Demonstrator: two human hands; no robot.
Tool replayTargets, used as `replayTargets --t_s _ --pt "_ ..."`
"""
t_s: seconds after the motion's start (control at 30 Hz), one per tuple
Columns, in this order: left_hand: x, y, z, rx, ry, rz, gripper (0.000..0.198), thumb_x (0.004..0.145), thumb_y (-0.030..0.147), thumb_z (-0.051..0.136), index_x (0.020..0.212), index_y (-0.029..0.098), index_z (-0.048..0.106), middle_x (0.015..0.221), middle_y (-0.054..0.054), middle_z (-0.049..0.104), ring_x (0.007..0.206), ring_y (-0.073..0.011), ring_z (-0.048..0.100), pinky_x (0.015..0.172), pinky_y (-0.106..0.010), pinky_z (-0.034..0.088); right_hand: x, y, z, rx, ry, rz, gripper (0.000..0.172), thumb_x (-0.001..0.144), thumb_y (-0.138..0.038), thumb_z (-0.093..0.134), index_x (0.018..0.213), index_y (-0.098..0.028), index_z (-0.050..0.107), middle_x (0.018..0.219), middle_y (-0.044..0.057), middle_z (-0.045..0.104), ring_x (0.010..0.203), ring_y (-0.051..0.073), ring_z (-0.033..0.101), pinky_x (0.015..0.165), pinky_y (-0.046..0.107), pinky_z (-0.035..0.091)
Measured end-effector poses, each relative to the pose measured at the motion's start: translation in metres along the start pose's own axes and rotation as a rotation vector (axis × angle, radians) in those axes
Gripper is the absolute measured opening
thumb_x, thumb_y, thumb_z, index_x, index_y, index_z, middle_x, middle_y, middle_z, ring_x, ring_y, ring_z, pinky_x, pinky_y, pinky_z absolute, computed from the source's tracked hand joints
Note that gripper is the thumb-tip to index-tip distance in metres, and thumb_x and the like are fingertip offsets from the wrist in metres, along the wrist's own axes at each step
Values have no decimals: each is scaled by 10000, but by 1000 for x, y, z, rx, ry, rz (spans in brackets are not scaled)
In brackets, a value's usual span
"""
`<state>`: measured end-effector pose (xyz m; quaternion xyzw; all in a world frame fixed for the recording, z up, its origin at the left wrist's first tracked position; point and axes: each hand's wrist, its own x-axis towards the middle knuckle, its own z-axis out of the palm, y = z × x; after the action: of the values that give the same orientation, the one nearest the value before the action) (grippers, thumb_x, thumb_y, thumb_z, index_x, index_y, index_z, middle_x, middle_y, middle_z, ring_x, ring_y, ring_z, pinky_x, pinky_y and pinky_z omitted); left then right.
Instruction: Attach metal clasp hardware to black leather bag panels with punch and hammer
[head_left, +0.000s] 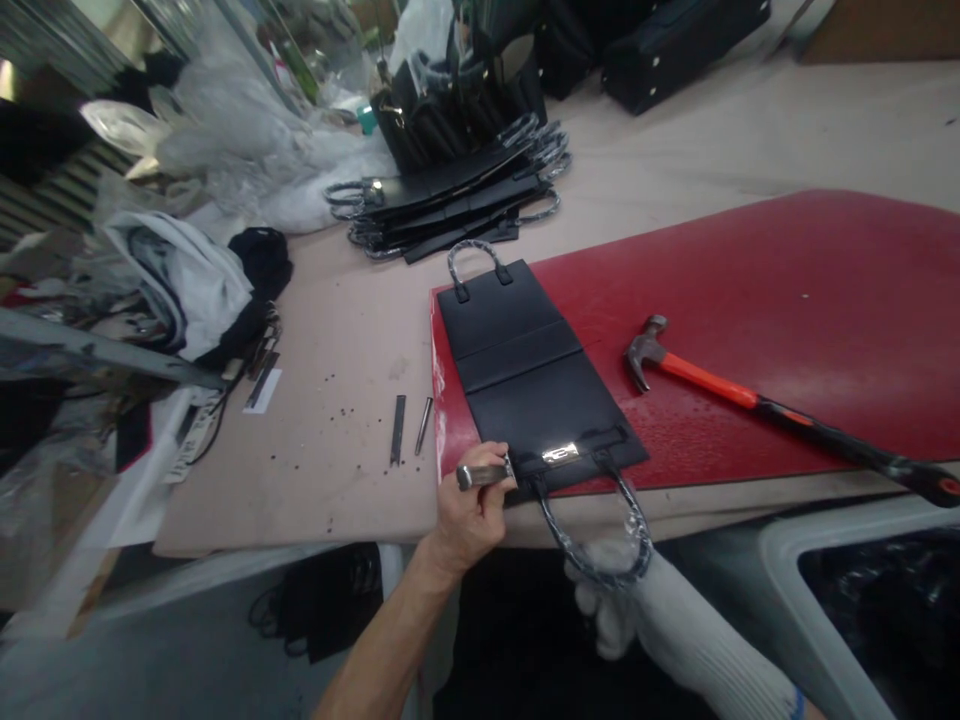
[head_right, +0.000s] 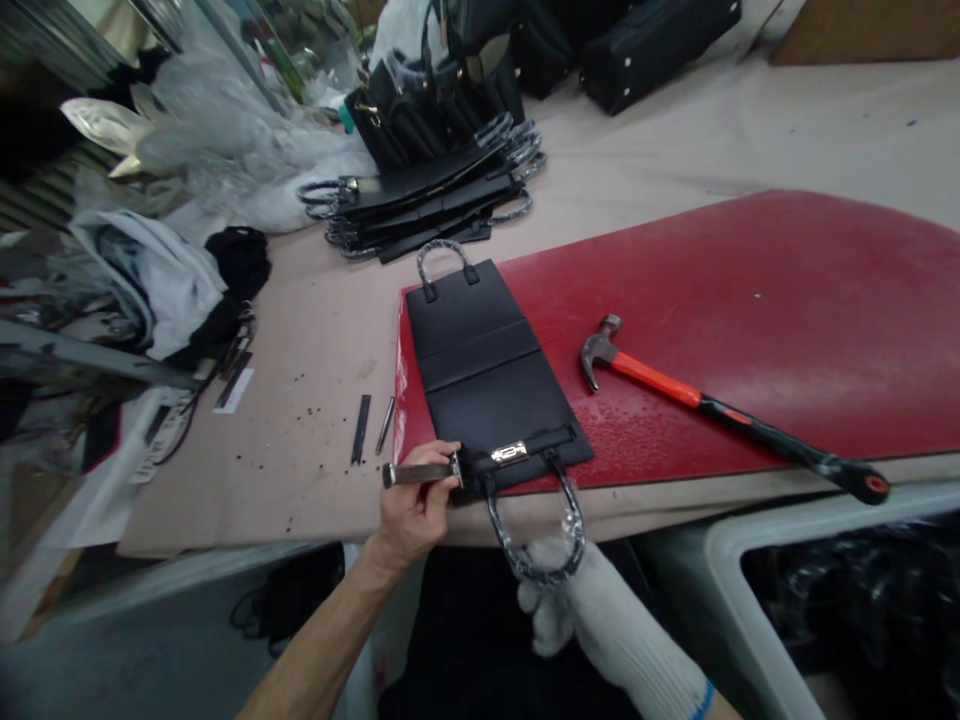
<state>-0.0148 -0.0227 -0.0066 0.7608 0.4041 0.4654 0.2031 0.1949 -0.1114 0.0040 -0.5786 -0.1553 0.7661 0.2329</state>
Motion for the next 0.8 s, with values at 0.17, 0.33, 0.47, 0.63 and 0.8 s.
replayTargets --t_s 0.17,0.33,0.47,0.63,0.8 --pt "4 0 -1 5 -23 -15 205 910 117 580 1091 214 581 1111 -133 718 1069 -253 722 931 -419 592 -40 -31 -61 -571 -30 -149 454 831 -636 622 761 -192 684 670 78 704 411 123 533 422 247 367" --pt "4 -3 3 21 -5 44 190 914 125 564 1092 187 582 1087 -126 722 1028 -227 733 897 -375 606 -40 -107 -123 -1070 808 -668 500 835 -579 534 1162 -241 700 1131 124 727 973 327 686 832 450 537" --pt "2 -5 7 19 4 36 219 909 120 561 1117 186 581 1096 -125 722 1020 -219 737 880 -349 616 -19 -137 -140 -1684 1122 -654 525 983 -463 410 1331 -110 583 1300 223 603 1059 370 619 815 460 494" --pt "3 -3 8 20 2 35 237 901 108 542 1118 195 576 1059 -108 723 1005 -215 731 897 -339 612 -3 -136 -146 -1973 1106 -581 418 1035 -347 331 1203 -104 627 1021 217 627 843 344 624 622 398 414" --pt "5 -1 7 42 -59 -25 194 902 137 545 1081 194 592 1027 -108 722 974 -237 730 888 -356 605 -13 -151 -137 -1538 942 -509 247 994 -315 389 886 -188 572 739 109 598 600 237 584 565 356 396"
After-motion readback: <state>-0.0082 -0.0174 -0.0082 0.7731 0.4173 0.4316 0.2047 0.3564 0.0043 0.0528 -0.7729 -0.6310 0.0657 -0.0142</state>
